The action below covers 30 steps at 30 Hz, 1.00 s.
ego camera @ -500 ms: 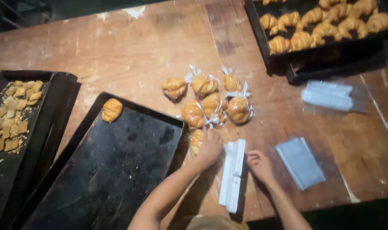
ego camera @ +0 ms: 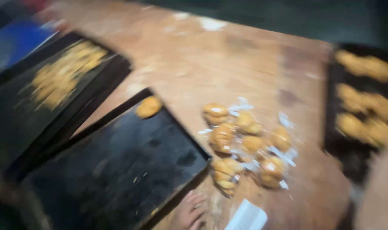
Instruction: The person picks baked croissants one at a time from black baking trays on a wooden table, opens a clear plastic bag, inserts a croissant into it, and places the bagged croissant in a pile on the table, repeating the cycle for many croissants.
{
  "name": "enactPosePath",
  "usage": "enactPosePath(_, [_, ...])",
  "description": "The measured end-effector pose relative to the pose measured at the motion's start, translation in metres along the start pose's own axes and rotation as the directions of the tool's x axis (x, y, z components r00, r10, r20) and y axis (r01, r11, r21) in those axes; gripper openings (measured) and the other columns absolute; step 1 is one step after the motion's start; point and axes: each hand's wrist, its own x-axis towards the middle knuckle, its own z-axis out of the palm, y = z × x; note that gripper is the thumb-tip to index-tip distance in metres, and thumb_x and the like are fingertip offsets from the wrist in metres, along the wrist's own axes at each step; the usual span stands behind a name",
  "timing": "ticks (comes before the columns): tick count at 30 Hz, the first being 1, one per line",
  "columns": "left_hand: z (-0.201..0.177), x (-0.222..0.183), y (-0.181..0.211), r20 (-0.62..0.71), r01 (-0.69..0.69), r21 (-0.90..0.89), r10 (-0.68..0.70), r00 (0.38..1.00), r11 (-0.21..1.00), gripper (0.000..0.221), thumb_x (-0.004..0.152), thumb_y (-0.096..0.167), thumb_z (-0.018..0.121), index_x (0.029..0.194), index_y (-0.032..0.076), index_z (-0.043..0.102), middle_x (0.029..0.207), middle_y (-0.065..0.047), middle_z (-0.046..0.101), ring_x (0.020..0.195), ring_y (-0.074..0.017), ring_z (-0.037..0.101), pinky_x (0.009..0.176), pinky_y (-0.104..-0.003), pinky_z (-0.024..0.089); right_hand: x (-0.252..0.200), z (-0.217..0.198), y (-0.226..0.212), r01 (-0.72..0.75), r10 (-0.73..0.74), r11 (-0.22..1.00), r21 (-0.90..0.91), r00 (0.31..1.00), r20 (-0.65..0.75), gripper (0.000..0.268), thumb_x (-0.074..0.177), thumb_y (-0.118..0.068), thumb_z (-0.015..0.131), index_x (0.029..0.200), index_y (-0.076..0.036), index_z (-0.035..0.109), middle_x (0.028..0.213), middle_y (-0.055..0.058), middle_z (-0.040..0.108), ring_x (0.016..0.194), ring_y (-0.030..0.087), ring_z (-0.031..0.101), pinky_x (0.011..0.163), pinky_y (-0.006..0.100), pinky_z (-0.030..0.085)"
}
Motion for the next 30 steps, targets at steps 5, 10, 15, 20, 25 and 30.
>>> enactPosePath(5, [-0.062, -0.078, 0.035, -0.343, 0.562, 0.064, -0.510, 0.789, 0.825, 0.044, 0.075, 0.007, 0.069, 0.118, 0.006, 0.063, 0.126, -0.015, 0.064, 0.124, -0.0319, 0.060, 0.110, -0.047, 0.045, 0.019, 0.248, -0.067, -0.008, -0.031, 0.997, 0.083, 0.887, 0.460, 0.024, 0.087, -0.013, 0.080, 0.101, -0.004, 0.062, 0.096, 0.006, 0.061, 0.083, 0.022, 0.061, 0.067, 0.038, 0.058])
enactPosePath(10, [-0.108, -0.078, 0.055, -0.367, 0.717, 0.302, -0.618, 0.696, 0.628, 0.045, 0.077, 0.019, 0.077, 0.117, 0.003, 0.063, 0.133, -0.017, 0.057, 0.127, -0.0391, 0.050, 0.105, -0.049, 0.042, 0.002, 0.275, -0.116, -0.030, -0.039, 0.994, 0.108, 0.815, 0.578, 0.020, 0.088, -0.014, 0.077, 0.099, -0.005, 0.063, 0.095, 0.005, 0.061, 0.083, 0.021, 0.061, 0.068, 0.038, 0.058])
enactPosePath(15, [-0.086, -0.104, -0.030, -0.331, 0.654, 0.091, -0.597, 0.731, 0.751, 0.035, 0.095, 0.025, 0.071, 0.123, 0.004, 0.065, 0.136, -0.017, 0.063, 0.126, -0.0344, 0.061, 0.105, -0.042, 0.051, -0.041, 0.234, -0.169, -0.047, -0.044, 0.990, 0.133, 0.795, 0.606, 0.017, 0.089, -0.015, 0.075, 0.097, -0.005, 0.063, 0.094, 0.004, 0.060, 0.084, 0.021, 0.061, 0.069, 0.038, 0.057])
enactPosePath(20, [-0.142, 0.062, -0.178, -0.315, 0.596, 0.150, -0.533, 0.785, 0.789, 0.080, 0.085, 0.022, 0.072, 0.154, 0.008, 0.033, 0.157, -0.020, 0.038, 0.135, -0.0401, 0.048, 0.109, -0.050, 0.043, -0.103, 0.132, -0.202, -0.067, -0.021, 0.989, 0.131, 0.819, 0.573, 0.014, 0.090, -0.015, 0.073, 0.095, -0.005, 0.064, 0.092, 0.004, 0.060, 0.084, 0.020, 0.061, 0.070, 0.038, 0.056])
enactPosePath(25, [-0.143, 0.182, -0.281, -0.178, 0.665, 0.383, -0.655, 0.735, 0.642, 0.111, 0.071, 0.031, 0.085, 0.162, 0.029, 0.022, 0.168, -0.022, 0.012, 0.147, -0.0386, 0.020, 0.110, -0.061, 0.029, -0.113, 0.078, -0.186, -0.082, -0.036, 0.977, 0.196, 0.846, 0.532, 0.012, 0.092, -0.016, 0.070, 0.093, -0.005, 0.065, 0.091, 0.003, 0.060, 0.084, 0.020, 0.061, 0.071, 0.038, 0.056])
enactPosePath(30, [-0.132, 0.166, -0.278, -0.163, 0.718, 0.510, -0.766, 0.622, 0.474, 0.074, 0.084, 0.041, 0.079, 0.151, 0.034, 0.048, 0.151, -0.016, 0.049, 0.142, -0.0349, 0.044, 0.114, -0.057, 0.039, -0.185, 0.018, -0.111, -0.183, 0.044, 0.960, 0.213, 0.847, 0.529, 0.011, 0.093, -0.017, 0.068, 0.091, -0.006, 0.065, 0.090, 0.002, 0.060, 0.084, 0.020, 0.061, 0.072, 0.038, 0.055])
